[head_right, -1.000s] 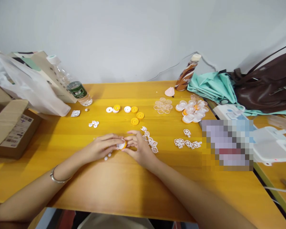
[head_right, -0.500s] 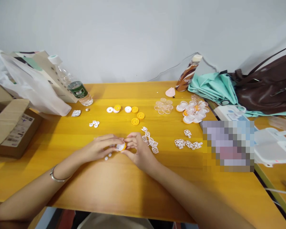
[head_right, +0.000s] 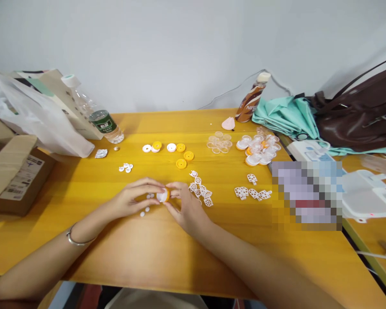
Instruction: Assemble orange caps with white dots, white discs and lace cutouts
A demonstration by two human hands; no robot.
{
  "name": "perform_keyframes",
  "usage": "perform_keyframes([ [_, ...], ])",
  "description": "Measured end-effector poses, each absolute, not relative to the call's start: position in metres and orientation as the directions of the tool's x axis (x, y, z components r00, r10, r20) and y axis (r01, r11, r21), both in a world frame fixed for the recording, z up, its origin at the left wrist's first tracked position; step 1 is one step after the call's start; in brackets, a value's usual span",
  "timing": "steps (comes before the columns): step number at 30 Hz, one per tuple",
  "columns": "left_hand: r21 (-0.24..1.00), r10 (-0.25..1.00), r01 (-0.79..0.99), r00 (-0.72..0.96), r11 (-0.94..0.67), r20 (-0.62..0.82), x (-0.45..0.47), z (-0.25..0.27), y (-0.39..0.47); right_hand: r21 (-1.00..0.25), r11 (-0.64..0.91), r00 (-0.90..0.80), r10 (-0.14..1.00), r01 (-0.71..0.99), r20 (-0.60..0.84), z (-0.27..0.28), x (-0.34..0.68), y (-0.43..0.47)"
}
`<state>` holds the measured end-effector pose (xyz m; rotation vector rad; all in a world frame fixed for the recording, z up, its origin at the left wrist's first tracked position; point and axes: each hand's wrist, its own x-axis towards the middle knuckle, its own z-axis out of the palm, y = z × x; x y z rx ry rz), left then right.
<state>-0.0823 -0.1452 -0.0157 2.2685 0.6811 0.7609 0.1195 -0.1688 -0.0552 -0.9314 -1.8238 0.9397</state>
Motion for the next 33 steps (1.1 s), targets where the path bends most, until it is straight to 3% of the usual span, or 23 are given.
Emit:
perform_keyframes([
  [11, 0.630, 0.592, 0.289, 0.730, -0.721, 0.342, -0.083, -0.013, -0.148, -0.931, 0.356, -0.347, 0.885, 0.076, 0.310, -0.049, 0.121, -0.167],
  [26, 0.611, 0.661, 0.352, 0.634, -0.709, 0.402, -0.076, -0.017, -0.154, -0.900, 0.418, -0.321, 0.875, 0.126, 0.362, -0.052, 0.118, -0.169],
  [33, 0.725, 0.802, 0.405, 0.490, -0.556, 0.341, -0.073, -0.021, -0.158, -0.978, 0.193, -0.344, 0.916, -0.080, 0.209, -0.048, 0.118, -0.164],
])
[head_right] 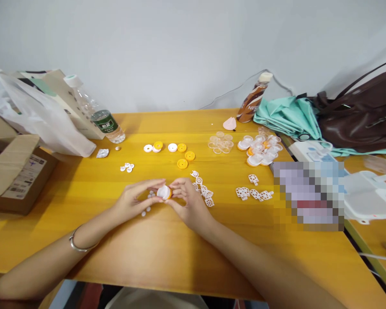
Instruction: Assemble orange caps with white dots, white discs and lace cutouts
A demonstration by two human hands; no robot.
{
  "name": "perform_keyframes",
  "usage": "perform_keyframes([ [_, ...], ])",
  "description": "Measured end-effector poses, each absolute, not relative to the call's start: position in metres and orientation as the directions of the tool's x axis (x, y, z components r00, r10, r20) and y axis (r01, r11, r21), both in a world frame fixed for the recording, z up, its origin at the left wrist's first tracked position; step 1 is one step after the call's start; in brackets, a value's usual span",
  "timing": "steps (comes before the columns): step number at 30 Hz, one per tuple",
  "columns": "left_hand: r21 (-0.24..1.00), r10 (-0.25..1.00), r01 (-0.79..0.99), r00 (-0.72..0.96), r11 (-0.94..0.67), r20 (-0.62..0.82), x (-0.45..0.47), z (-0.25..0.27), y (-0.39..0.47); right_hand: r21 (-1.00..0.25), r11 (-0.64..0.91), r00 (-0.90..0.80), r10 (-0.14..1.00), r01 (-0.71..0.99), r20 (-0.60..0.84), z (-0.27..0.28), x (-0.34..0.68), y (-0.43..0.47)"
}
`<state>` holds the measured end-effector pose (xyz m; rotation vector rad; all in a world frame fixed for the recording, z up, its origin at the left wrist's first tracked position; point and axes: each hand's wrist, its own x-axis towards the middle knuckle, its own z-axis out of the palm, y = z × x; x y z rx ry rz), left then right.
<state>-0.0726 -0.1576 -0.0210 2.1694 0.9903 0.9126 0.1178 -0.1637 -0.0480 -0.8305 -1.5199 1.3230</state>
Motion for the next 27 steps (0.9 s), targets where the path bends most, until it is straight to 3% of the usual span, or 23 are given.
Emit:
perform_keyframes([
  [7, 0.898, 0.921, 0.337, 0.357, -0.283, 0.157, -0.070, -0.017, -0.160, -0.969, -0.086, -0.459, 0.888, -0.233, 0.031, -0.038, 0.119, -0.158],
  [12, 0.847, 0.872, 0.345, 0.425, -0.404, 0.243, -0.071, -0.002, -0.164, -0.924, -0.212, -0.500, 0.866, -0.317, -0.027, -0.031, 0.123, -0.155],
  [19, 0.663, 0.686, 0.301, 0.572, -0.686, 0.450, -0.074, 0.002, -0.160, -0.886, -0.281, -0.533, 0.845, -0.368, -0.047, -0.029, 0.124, -0.155],
  [23, 0.717, 0.736, 0.289, 0.509, -0.634, 0.446, -0.073, 0.001, -0.160, -0.906, -0.247, -0.539, 0.842, -0.344, -0.025, -0.031, 0.124, -0.156],
  [27, 0.844, 0.824, 0.242, 0.455, -0.479, 0.338, -0.070, 0.002, -0.162, -0.921, -0.219, -0.508, 0.861, -0.321, -0.027, -0.028, 0.122, -0.158],
])
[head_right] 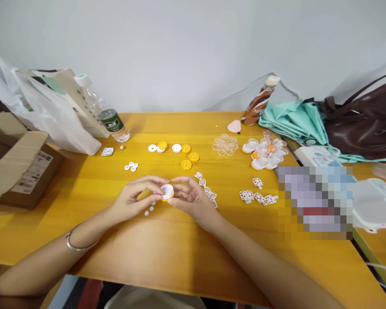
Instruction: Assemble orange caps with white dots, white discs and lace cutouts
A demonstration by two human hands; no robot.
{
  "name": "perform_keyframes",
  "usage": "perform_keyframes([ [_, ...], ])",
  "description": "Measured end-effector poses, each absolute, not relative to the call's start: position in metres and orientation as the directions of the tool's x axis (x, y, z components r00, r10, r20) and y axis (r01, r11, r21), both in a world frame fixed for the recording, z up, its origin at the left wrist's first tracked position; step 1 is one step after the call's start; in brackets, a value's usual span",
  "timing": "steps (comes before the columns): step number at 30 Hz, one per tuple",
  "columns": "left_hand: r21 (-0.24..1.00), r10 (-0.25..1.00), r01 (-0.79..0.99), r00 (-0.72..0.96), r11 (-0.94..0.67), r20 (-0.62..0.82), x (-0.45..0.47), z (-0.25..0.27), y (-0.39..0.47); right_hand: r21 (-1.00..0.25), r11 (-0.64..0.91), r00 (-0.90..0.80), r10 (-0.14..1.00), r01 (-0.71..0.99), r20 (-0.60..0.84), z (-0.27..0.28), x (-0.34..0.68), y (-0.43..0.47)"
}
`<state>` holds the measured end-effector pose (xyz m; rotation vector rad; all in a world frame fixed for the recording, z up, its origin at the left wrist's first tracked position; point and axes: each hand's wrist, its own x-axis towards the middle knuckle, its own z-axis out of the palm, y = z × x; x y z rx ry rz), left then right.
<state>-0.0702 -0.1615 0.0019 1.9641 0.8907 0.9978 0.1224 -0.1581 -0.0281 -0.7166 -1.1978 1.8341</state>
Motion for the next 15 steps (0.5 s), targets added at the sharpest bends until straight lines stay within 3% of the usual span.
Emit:
perform_keyframes([
  [4, 0.972, 0.916, 0.068, 0.355, -0.223, 0.185, -0.0676, 0.0022, -0.1603, -0.920, -0.221, -0.492, 0.870, -0.323, -0.036, -0.0251, 0.1218, -0.1588],
  [8, 0.998, 0.956, -0.052, 0.291, -0.025, 0.039, -0.0669, 0.0006, -0.1579, -0.924, -0.219, -0.459, 0.887, -0.313, -0.055, -0.0264, 0.1226, -0.1579],
  [15, 0.994, 0.961, -0.059, 0.267, 0.095, -0.076, -0.0674, -0.0033, -0.1565, -0.907, -0.273, -0.453, 0.885, -0.320, -0.107, -0.0291, 0.1225, -0.1566],
])
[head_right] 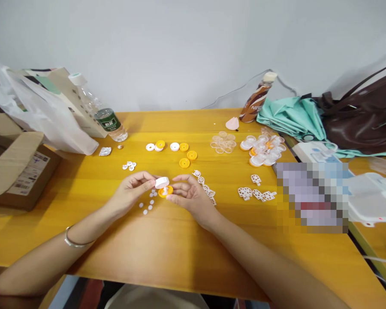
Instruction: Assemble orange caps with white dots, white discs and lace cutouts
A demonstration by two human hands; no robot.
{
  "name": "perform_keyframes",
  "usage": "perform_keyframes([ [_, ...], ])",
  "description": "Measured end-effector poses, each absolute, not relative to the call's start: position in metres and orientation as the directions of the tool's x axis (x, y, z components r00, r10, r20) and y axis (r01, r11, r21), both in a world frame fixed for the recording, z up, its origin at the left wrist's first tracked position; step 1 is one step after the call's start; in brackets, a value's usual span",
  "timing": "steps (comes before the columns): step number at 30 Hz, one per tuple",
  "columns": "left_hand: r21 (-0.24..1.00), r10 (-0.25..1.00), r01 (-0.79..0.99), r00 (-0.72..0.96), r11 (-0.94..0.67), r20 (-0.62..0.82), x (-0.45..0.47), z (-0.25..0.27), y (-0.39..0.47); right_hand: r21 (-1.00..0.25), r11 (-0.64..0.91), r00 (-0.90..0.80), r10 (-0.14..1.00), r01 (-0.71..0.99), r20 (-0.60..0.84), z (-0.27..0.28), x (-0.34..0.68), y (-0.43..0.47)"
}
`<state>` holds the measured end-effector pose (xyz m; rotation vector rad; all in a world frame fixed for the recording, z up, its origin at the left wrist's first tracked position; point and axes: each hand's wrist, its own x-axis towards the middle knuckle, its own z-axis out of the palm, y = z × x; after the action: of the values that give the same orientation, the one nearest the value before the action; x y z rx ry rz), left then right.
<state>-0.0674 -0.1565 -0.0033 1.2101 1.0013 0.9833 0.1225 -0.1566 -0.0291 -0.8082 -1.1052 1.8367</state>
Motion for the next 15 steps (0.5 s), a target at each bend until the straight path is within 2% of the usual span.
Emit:
perform_keyframes([
  [15, 0.999, 0.943, -0.021, 0.332, 0.043, -0.033, -0.0667, -0.0025, -0.1553, -0.941, -0.213, -0.367, 0.924, -0.263, -0.106, -0.0231, 0.1201, -0.1593],
])
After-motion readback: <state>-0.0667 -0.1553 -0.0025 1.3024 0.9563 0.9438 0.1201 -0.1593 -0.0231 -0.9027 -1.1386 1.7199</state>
